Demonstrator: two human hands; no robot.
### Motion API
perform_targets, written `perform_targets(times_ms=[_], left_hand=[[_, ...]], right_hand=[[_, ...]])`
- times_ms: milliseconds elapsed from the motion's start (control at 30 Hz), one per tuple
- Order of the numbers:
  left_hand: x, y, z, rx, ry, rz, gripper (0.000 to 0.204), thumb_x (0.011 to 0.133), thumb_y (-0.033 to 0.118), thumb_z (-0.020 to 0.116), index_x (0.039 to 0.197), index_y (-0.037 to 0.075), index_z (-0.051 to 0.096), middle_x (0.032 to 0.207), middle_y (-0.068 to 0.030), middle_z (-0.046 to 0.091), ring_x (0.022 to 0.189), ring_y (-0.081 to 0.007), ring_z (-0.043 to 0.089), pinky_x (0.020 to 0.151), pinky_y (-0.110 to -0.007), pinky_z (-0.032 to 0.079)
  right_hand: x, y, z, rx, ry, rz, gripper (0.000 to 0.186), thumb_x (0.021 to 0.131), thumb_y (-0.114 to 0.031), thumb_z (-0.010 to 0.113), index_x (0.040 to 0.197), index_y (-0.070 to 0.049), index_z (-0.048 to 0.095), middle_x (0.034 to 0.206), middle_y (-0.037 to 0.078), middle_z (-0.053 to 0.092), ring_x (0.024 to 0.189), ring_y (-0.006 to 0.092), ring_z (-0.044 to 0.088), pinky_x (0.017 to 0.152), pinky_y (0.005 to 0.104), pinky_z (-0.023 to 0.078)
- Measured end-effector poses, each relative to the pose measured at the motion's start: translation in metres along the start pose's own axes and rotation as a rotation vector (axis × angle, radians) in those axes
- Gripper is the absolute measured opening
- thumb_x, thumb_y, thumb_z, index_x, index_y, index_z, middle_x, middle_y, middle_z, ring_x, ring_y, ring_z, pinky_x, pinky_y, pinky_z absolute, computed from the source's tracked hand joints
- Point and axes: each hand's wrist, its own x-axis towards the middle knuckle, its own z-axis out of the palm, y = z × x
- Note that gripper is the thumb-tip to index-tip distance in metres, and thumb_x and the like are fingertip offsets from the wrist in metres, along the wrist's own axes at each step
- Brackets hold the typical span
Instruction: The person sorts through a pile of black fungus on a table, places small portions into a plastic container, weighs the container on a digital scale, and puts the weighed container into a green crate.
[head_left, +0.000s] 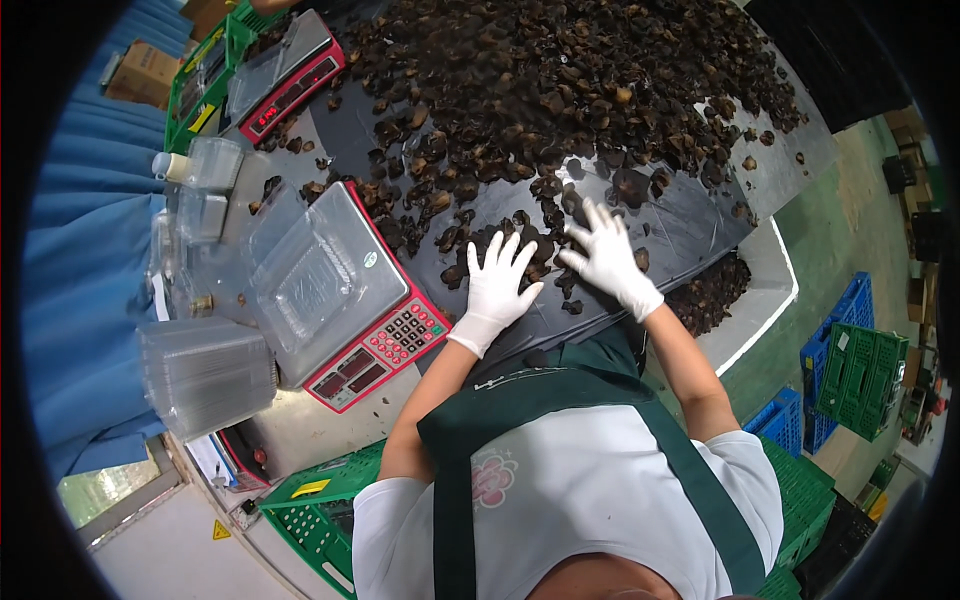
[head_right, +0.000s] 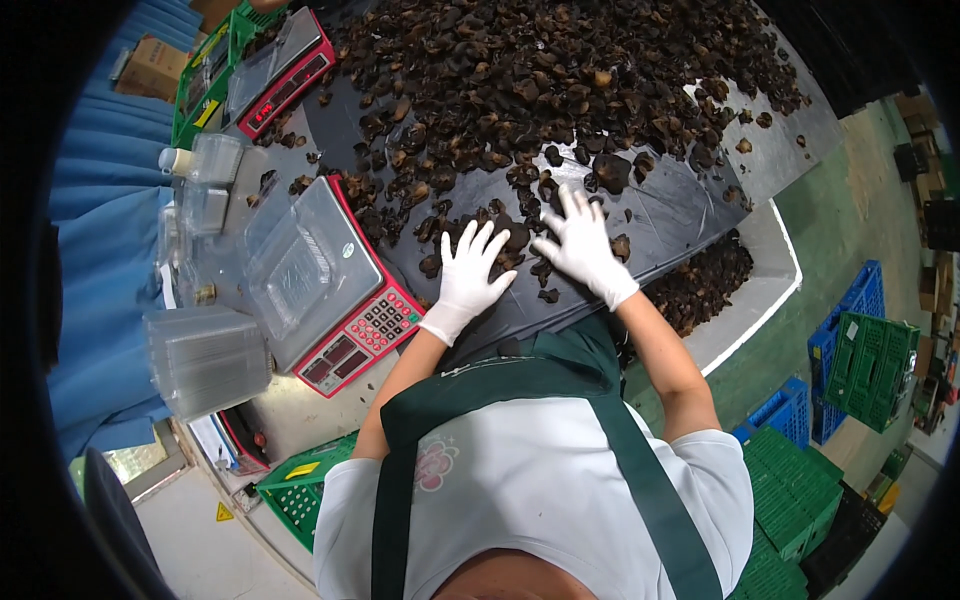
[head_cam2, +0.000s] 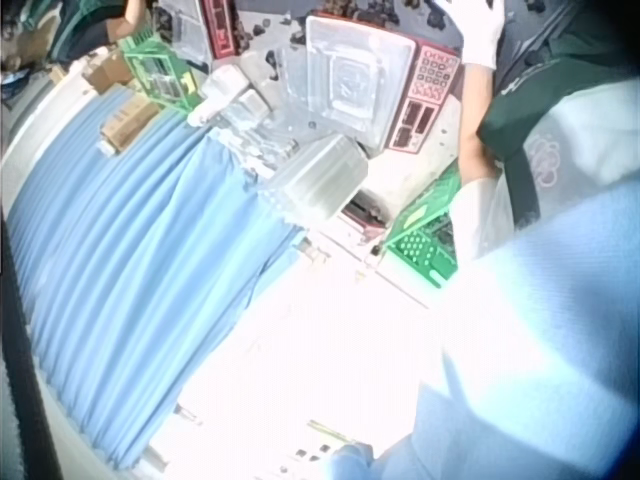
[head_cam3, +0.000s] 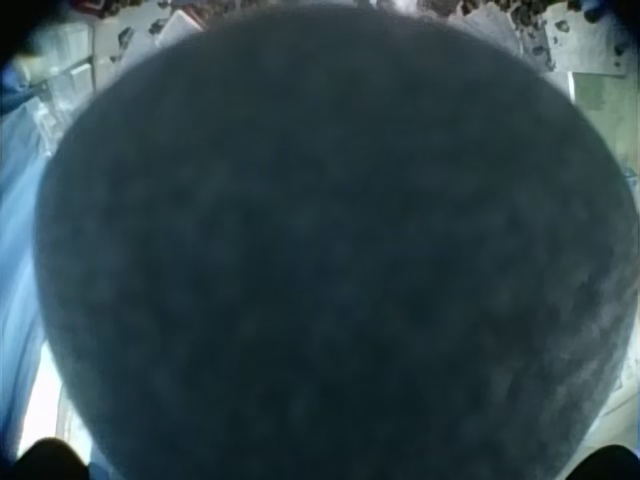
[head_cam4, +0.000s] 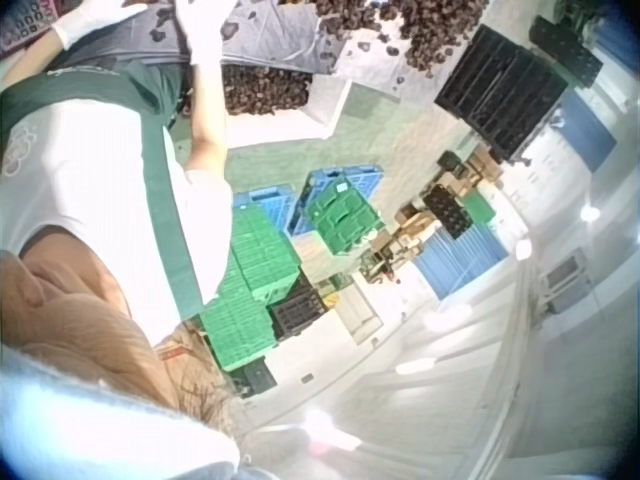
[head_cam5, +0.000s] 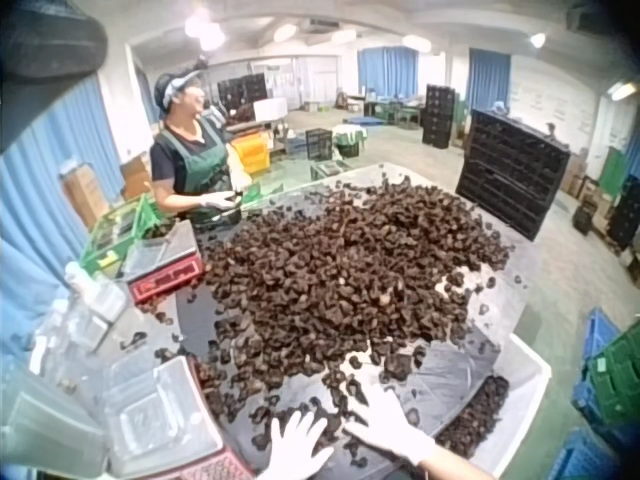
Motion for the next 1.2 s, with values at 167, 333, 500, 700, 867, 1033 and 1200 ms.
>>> perform_targets(times_ms=[167, 333, 500, 700, 867, 1033, 1200], left_hand=[[-0.036, 0.003, -0.017, -0.009, -0.055, -0.03, 0.045, 0.076, 0.03, 0.068, 0.117, 0.015, 0.057, 0.13, -0.0105, 0.048, 0.129, -0.0325, 0.036, 0.103, -0.058, 0.025], [-0.035, -0.008, -0.018, -0.189, 0.226, -0.198, 0.044, 0.078, 0.027, 0.068, 0.117, 0.009, 0.057, 0.135, -0.0167, 0.044, 0.127, -0.0356, 0.038, 0.105, -0.051, 0.026], [0.004, -0.022, -0.02, 0.014, 0.188, -0.444, 0.067, 0.08, 0.045, 0.064, 0.134, 0.01, 0.045, 0.149, -0.0198, 0.024, 0.137, -0.0383, 0.022, 0.107, -0.056, 0.02], [-0.001, -0.016, 0.002, -0.147, 0.009, -0.281, 0.065, 0.079, 0.043, 0.067, 0.132, 0.012, 0.047, 0.148, -0.017, 0.026, 0.137, -0.0377, 0.022, 0.107, -0.057, 0.019], [-0.016, -0.007, -0.007, -0.189, 0.084, -0.202, 0.06, 0.077, 0.036, 0.069, 0.129, 0.013, 0.05, 0.146, -0.0148, 0.031, 0.136, -0.0376, 0.024, 0.106, -0.059, 0.02], [-0.005, -0.016, -0.008, -0.193, 0.17, -0.297, 0.06, 0.079, 0.036, 0.068, 0.13, 0.01, 0.048, 0.147, -0.0166, 0.03, 0.136, -0.0371, 0.024, 0.108, -0.055, 0.019], [-0.008, -0.016, -0.014, -0.164, 0.197, -0.34, 0.061, 0.079, 0.034, 0.068, 0.132, 0.01, 0.047, 0.146, -0.0189, 0.029, 0.136, -0.0374, 0.024, 0.107, -0.055, 0.021]], right_hand=[[-0.027, -0.019, -0.018, 0.312, -0.066, -0.226, 0.035, 0.08, -0.032, 0.066, 0.107, -0.008, 0.067, 0.136, 0.013, 0.046, 0.127, 0.0333, 0.04, 0.106, 0.0443, 0.032], [0.012, 0.025, -0.039, 0.359, 0.375, 0.049, 0.024, 0.083, -0.022, 0.059, 0.1, -0.007, 0.067, 0.121, 0.014, 0.059, 0.114, 0.0313, 0.053, 0.096, 0.0409, 0.042], [0.046, 0.096, -0.005, -0.073, 0.314, 0.368, 0.051, 0.079, -0.037, 0.062, 0.122, -0.01, 0.058, 0.139, 0.022, 0.039, 0.122, 0.0371, 0.044, 0.099, 0.0434, 0.039], [0.016, 0.005, -0.005, 0.135, -0.129, 0.06, 0.054, 0.08, -0.04, 0.062, 0.125, -0.011, 0.056, 0.145, 0.018, 0.034, 0.131, 0.037, 0.035, 0.106, 0.0454, 0.033], [0.025, 0.003, -0.033, 0.653, 0.091, 0.035, 0.029, 0.082, -0.023, 0.064, 0.107, -0.008, 0.067, 0.123, 0.012, 0.06, 0.116, 0.0256, 0.055, 0.1, 0.0345, 0.042], [0.084, 0.034, -0.021, 0.529, 0.341, 0.17, 0.035, 0.081, -0.024, 0.059, 0.109, -0.005, 0.064, 0.122, 0.017, 0.059, 0.112, 0.0303, 0.056, 0.096, 0.036, 0.044], [0.087, -0.022, -0.006, 0.094, -0.094, -0.121, 0.043, 0.082, -0.035, 0.059, 0.116, -0.01, 0.061, 0.133, 0.017, 0.048, 0.123, 0.0327, 0.045, 0.102, 0.0405, 0.039]])
